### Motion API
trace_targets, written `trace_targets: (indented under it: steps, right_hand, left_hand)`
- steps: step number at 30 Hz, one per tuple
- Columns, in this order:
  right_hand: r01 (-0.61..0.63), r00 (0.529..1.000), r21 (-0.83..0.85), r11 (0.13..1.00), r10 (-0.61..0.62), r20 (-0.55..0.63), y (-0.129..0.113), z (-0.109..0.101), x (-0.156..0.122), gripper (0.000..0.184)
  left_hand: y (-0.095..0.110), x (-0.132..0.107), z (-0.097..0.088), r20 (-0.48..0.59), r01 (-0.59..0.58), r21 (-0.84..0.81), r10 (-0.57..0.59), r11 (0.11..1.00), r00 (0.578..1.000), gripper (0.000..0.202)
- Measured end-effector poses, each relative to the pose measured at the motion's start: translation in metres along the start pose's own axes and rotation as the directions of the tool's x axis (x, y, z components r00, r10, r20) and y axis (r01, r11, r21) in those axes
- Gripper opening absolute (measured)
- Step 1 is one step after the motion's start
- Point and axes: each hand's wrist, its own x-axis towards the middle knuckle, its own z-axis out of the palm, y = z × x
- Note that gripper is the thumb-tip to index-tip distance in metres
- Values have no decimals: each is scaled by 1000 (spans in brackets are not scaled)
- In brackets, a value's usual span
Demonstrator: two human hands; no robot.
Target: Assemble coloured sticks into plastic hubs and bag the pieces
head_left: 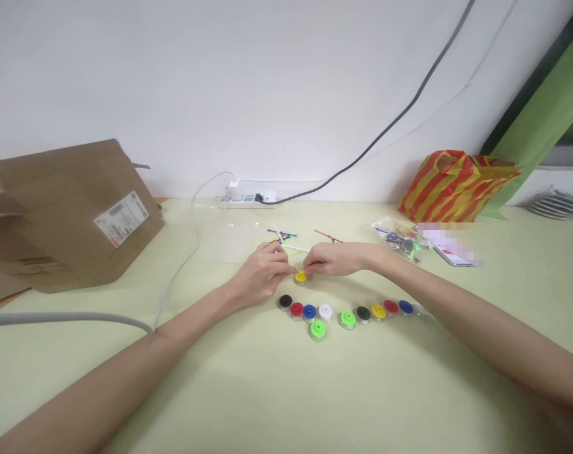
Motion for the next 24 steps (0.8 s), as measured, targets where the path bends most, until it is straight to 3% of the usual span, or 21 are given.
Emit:
trace_targets:
  steps: [8, 17, 24]
  right_hand:
    - [12, 1000, -8, 1000, -12, 5, 4, 2, 2, 20]
    - [-7, 1000, 1, 1000, 7, 11, 6, 4, 7, 18]
    - [-25, 1000, -82, 996, 25, 4, 3, 7, 9, 16]
  left_hand:
    - [-3, -1, 2, 11, -41, 5, 41, 999, 999, 26]
    - [-4, 2, -3, 113, -54, 23, 51, 998, 992, 28]
    - [-5, 4, -4, 165, -33, 18, 30, 999, 986, 32]
